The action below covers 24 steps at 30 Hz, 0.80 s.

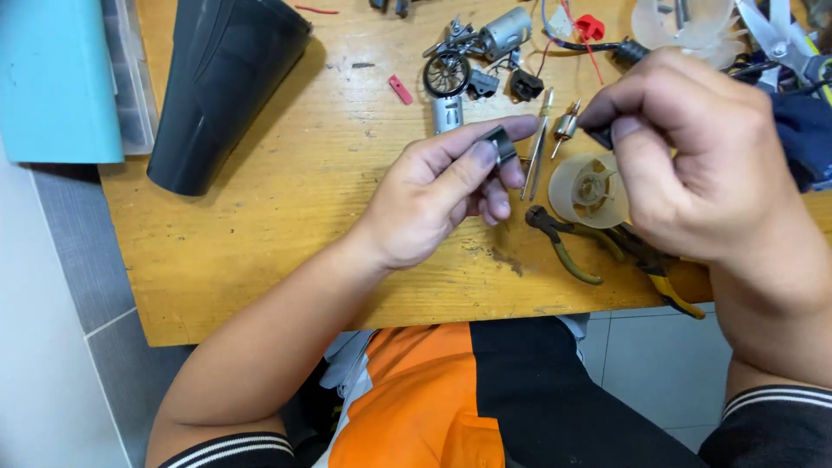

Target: Disassembling and inspecting the internal components of a small electric motor on a workbench using pliers and a cloth.

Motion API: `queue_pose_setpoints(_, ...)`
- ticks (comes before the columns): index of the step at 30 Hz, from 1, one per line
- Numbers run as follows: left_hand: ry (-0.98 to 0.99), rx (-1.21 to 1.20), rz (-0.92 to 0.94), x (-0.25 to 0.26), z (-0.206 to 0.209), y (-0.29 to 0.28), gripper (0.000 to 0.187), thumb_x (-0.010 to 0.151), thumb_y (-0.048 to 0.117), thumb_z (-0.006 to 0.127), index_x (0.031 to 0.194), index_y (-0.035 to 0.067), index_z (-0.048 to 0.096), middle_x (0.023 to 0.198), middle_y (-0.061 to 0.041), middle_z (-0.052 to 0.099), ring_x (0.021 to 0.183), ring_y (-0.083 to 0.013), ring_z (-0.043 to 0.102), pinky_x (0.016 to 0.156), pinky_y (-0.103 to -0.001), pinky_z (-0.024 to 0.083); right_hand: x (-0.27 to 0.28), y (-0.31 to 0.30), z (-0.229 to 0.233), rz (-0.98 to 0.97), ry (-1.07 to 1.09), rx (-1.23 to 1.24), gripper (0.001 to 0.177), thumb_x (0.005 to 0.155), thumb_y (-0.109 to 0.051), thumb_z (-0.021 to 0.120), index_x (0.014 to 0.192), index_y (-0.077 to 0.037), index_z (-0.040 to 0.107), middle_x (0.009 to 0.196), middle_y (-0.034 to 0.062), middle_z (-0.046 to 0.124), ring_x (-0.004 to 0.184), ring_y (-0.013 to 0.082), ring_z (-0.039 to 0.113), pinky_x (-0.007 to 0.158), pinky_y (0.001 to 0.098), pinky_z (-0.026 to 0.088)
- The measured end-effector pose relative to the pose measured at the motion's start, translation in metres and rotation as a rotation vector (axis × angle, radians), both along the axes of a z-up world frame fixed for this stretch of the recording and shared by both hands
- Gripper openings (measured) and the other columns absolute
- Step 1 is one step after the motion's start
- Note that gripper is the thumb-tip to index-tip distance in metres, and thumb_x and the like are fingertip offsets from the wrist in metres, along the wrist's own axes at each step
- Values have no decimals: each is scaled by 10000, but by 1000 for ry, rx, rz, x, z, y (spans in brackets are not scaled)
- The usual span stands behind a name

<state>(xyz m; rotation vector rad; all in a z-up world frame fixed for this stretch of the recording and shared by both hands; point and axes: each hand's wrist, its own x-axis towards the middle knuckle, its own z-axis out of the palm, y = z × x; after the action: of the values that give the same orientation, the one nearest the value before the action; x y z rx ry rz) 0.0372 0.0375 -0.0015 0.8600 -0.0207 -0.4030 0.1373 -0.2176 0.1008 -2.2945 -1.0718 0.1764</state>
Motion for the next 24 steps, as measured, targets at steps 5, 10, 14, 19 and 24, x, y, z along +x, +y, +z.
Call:
queue_pose_setpoints(5, -31, 60, -8, 0, 1, -3, 505, 1237, 252, 596, 1700, 82, 489, 1260, -213, 817, 998, -267, 875, 881, -320, 665, -24, -6, -3, -155, 241, 74, 172, 1119, -29, 709, 1224, 107, 698, 1139, 190, 674, 924, 268, 650, 795, 343, 525)
queue_pose_setpoints(10, -58, 249, 49, 1, 5, -2, 503, 1222, 285, 614, 1695, 132, 533, 1311, -226, 868, 1066, -265, 908, 880, -301, 708, -31, -9, -21, -84, 309, 37, 194, 1174, -95, 628, 1336, 8, 604, 947, 69, 653, 707, 172, 601, 689, 328, 491)
queue_pose_setpoints(14, -18, 234, 49, -1, 5, -6, 517, 1214, 324, 601, 1680, 101, 585, 1331, -222, 863, 1173, -281, 888, 934, -316, 721, -27, 6, -16, 164, 100, 42, 355, 1110, 119, 511, 1394, 30, 704, 1084, 164, 665, 908, 317, 650, 816, 432, 579)
queue_pose_setpoints(19, 19, 171, 81, -3, 0, -11, 410, 1173, 300, 700, 1521, 88, 652, 1274, -78, 790, 1091, -180, 802, 943, -328, 749, -21, 17, -17, 210, -401, -77, 314, 1235, -313, 830, 1408, -52, 848, 916, 82, 532, 754, 292, 587, 609, 423, 497)
queue_pose_setpoints(24, 87, 1, 166, -4, -19, -14, 376, 1152, 234, 757, 1473, 48, 699, 1356, -128, 773, 1129, -248, 819, 964, -362, 751, -15, 19, -27, 258, -368, 54, 244, 1225, -165, 767, 1376, -4, 870, 928, 135, 560, 771, 335, 592, 657, 455, 490)
